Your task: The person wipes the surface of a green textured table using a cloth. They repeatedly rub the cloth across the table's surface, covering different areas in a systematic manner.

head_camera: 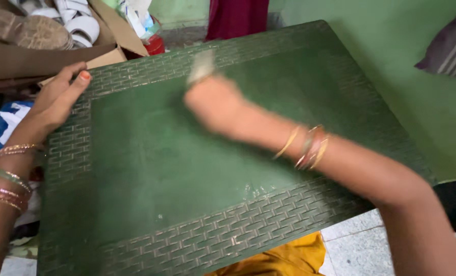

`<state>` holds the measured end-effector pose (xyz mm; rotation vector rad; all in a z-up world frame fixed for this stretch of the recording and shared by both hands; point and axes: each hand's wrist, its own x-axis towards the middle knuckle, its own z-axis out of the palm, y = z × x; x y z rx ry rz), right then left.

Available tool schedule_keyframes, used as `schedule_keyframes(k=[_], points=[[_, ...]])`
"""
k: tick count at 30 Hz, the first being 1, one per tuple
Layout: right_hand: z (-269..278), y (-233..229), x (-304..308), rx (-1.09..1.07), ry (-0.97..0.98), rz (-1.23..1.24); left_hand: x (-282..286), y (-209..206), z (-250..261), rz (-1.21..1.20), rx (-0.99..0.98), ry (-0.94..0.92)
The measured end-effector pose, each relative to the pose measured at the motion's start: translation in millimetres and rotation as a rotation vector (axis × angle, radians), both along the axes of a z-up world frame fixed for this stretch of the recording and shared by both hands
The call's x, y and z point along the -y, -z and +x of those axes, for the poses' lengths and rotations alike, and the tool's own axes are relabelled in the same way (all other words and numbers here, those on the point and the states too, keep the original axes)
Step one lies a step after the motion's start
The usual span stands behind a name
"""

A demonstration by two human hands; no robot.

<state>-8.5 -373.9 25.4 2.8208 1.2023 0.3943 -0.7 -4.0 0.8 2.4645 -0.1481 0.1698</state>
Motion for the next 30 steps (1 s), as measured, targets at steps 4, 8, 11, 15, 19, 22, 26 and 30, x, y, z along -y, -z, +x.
schedule_keyframes(k=[4, 8, 11, 15, 19, 22, 26, 30], points=[[-134.8, -15.1, -59.5, -0.058, -0.469, 0.128, -0.8, 1.8, 0.5, 0.023, -0.007, -0.032], [-163.0, -22.1, -29.0, -0.083, -0.883, 0.466, -1.3, 1.8, 0.6, 0.020, 0.025, 0.002], [-134.1, -14.1, 4.2, -0.245, -0.798, 0.327, 1.2, 1.4, -2.4, -0.002, -0.001, -0.020], [-56.4, -20.8, 92.8, -0.168, -0.322, 0.091, -0.8, 0.1, -2.8, -0.029, -0.028, -0.024], [10.6, -27.2, 190.8, 0.007, -0.122, 0.167, -4.7, 4.9, -0.8, -0.018, 0.074, 0.059], [32.5, -13.8, 223.5, 0.065, 0.389, 0.046, -4.0, 6.3, 2.2, -0.031, 0.084, 0.076], [15.1, -5.1, 176.3, 0.003, 0.586, -0.103, -4.8, 6.3, 0.2, -0.027, 0.087, 0.075], [-98.1, -3.9, 87.5, -0.007, 0.009, 0.041, -4.7, 6.1, -1.3, 0.000, 0.113, 0.095]])
